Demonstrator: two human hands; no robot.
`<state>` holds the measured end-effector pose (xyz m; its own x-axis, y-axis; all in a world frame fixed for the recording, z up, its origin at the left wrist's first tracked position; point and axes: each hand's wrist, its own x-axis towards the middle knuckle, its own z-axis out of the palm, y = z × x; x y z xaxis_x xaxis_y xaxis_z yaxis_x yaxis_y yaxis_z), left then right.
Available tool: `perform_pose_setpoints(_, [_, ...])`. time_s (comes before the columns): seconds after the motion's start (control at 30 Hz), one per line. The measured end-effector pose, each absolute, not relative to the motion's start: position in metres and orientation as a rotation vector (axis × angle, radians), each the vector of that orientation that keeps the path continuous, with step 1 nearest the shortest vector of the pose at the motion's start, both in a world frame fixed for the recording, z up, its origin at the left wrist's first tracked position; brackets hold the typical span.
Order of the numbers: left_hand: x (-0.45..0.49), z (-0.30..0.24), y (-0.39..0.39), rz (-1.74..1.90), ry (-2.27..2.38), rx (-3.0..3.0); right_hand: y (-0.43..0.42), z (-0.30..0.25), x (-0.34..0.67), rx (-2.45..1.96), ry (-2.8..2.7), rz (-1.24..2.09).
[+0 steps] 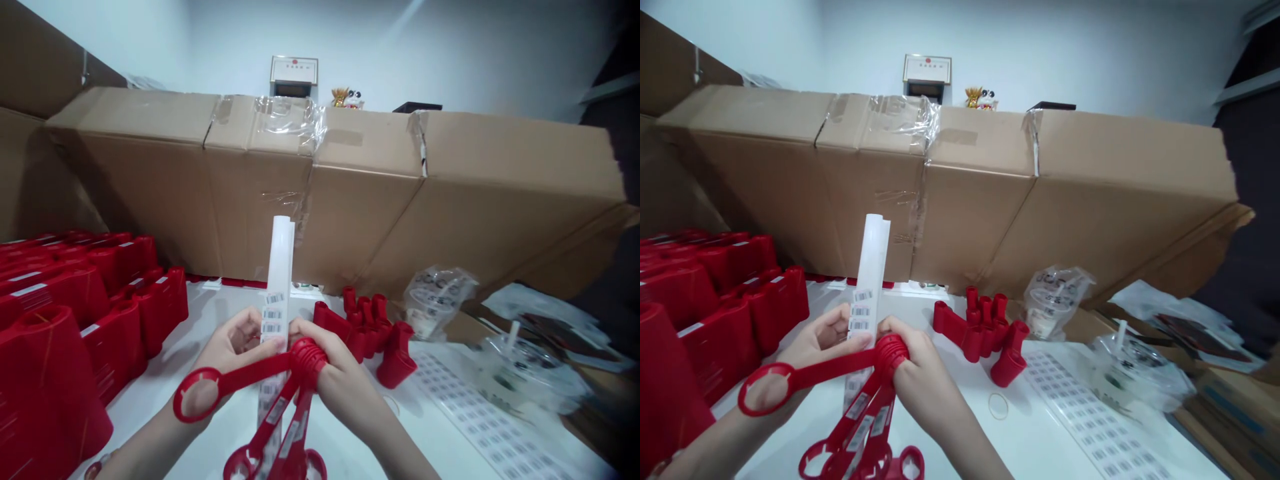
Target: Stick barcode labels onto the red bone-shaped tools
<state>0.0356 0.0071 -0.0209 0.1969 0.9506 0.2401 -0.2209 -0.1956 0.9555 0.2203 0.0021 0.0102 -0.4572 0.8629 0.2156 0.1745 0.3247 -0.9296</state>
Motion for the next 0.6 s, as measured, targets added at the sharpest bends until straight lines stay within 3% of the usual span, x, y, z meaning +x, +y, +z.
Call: perform_pose_setpoints(0.6, [0.036, -0.022, 0.004, 1.233, 0.772, 1.185, 0.01, 0.004, 0.218, -0.924, -1.796, 1.197])
